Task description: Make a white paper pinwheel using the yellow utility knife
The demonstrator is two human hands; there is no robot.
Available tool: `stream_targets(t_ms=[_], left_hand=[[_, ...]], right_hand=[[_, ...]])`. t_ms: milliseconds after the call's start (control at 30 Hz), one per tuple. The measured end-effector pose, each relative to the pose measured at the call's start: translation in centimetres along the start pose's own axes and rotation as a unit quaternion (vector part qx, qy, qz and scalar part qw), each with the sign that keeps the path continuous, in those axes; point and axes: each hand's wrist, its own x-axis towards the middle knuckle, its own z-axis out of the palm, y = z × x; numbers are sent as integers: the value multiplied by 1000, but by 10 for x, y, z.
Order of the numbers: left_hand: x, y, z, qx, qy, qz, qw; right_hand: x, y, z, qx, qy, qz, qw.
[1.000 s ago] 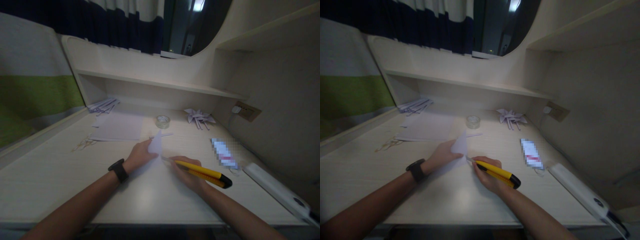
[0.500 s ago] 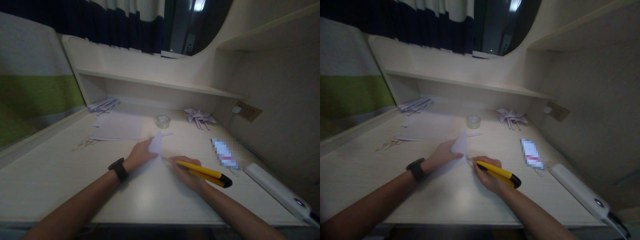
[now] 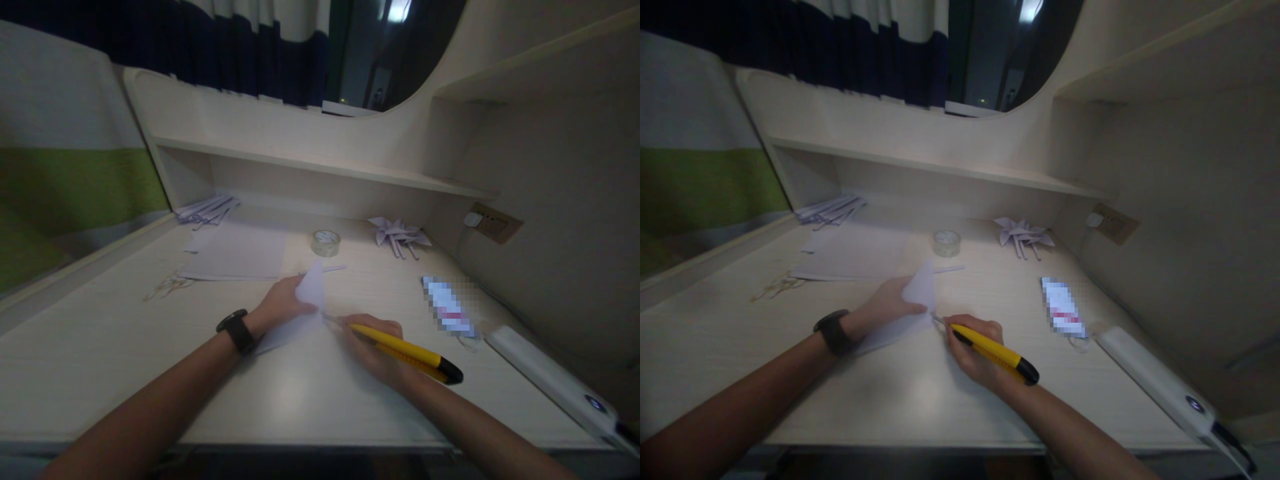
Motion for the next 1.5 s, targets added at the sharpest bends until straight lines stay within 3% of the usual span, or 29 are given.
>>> stream_targets(t_ms=[267,433,1500], left_hand=[[3,2,1,-46,-19,-25,998],[3,4,0,-67,-25,-43,997],[-3,10,-6,-138,-41,-56,988]], right_hand=[[-1,-2,2,-4,29,-7,1000],[0,-1,1,-7,4,-11,1000],[0,0,0,15,-2,4,1000]])
